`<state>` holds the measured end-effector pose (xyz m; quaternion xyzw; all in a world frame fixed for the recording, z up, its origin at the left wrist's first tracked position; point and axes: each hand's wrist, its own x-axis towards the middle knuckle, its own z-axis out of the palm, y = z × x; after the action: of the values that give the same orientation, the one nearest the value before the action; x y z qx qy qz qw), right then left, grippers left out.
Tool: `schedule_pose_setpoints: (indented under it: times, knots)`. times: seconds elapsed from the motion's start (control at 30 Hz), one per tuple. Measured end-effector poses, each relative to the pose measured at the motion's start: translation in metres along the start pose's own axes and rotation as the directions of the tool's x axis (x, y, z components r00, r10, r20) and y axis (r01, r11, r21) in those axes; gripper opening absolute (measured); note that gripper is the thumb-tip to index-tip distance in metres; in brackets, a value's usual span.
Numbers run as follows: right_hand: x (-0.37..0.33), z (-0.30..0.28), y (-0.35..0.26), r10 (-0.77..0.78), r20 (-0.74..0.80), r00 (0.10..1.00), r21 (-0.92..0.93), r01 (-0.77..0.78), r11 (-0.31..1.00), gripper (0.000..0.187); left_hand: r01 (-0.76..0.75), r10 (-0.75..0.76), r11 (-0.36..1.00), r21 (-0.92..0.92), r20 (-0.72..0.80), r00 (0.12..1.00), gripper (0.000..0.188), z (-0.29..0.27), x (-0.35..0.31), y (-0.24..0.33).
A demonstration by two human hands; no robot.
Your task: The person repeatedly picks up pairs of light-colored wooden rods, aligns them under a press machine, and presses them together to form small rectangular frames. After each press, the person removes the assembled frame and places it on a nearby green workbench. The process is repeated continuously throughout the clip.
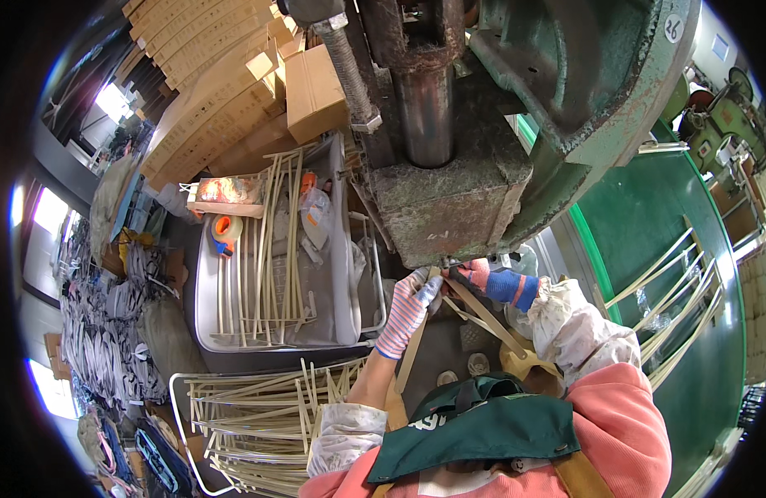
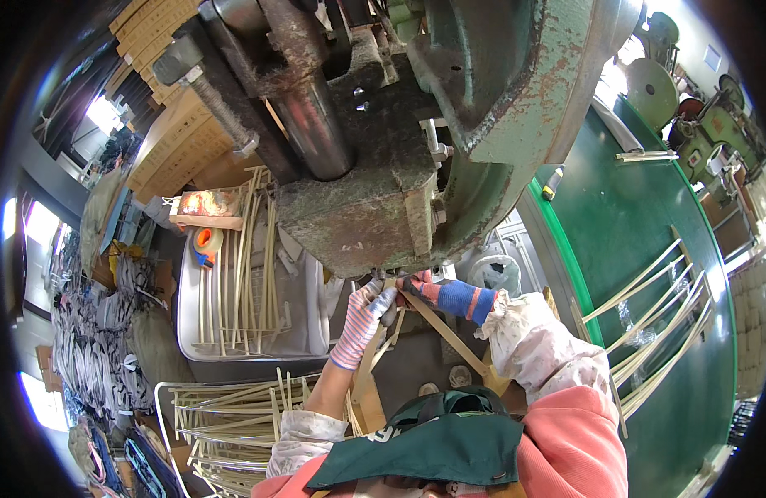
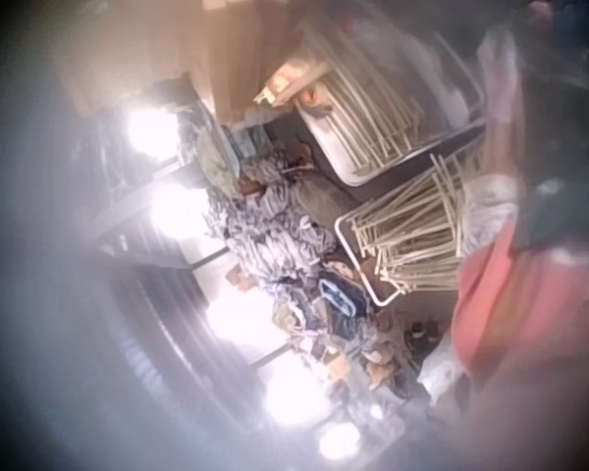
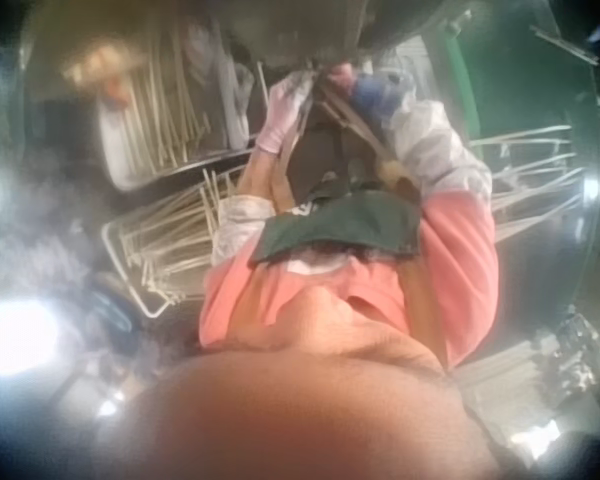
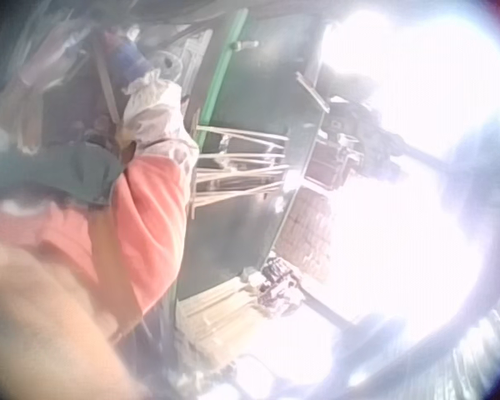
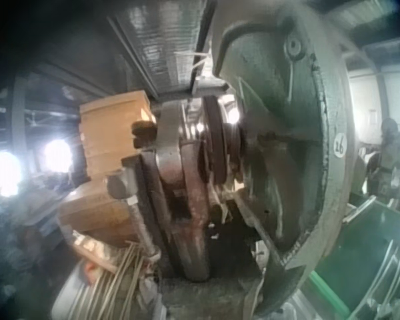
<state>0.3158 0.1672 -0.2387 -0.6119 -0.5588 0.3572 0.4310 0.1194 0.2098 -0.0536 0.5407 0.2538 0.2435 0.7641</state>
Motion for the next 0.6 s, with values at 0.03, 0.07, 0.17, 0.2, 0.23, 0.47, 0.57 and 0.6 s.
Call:
schedule_pose_setpoints:
  times: [0.03, 0.07, 0.17, 0.2, 0.23, 0.47, 0.57, 0.6]
  knots:
    - [-0.003, -0.003, -0.016, -0.052, 0.023, 0.998, -0.110, 0.054, 0.992, 0.035, 0.048, -0.047, 0.998, -0.048, 0.004, 0.999, 0.012, -0.001, 0.001, -0.001]
    - [-0.007, -0.009, -0.035, -0.100, 0.051, 0.994, -0.223, 0.109, 0.969, 0.037, 0.039, -0.039, 0.999, -0.007, 0.002, 0.999, 0.014, -0.001, 0.002, -0.003]
    - [-0.029, -0.017, -0.102, -0.058, -0.062, 0.996, -0.127, 0.050, 0.991, 0.047, 0.041, -0.033, 0.996, 0.085, -0.087, 0.996, 0.018, 0.000, 0.005, -0.009]
    - [-0.035, -0.018, -0.120, 0.021, -0.083, 0.996, -0.146, -0.033, 0.989, 0.050, -0.040, 0.052, 0.989, 0.140, -0.082, 0.995, 0.023, 0.001, 0.005, -0.011]
    - [-0.043, -0.020, -0.135, -0.047, -0.113, 0.992, -0.138, 0.031, 0.990, 0.053, 0.020, -0.014, 0.994, 0.103, -0.057, 0.998, 0.026, 0.001, 0.003, -0.013]
    - [-0.101, -0.028, -0.164, 0.319, -0.185, 0.929, -0.296, -0.363, 0.884, 0.040, -0.163, 0.296, 0.736, 0.656, -0.096, 0.950, 0.049, 0.002, -0.063, -0.029]
    - [-0.119, -0.033, -0.164, 0.343, -0.158, 0.926, 0.094, -0.332, 0.939, 0.017, -0.079, 0.075, 0.992, 0.101, 0.043, 0.996, 0.020, -0.003, -0.087, -0.030]
    - [-0.121, -0.034, -0.166, 0.296, -0.181, 0.938, -0.021, -0.305, 0.952, 0.015, 0.073, -0.070, 0.997, -0.037, 0.055, 0.996, 0.021, -0.006, -0.091, -0.027]
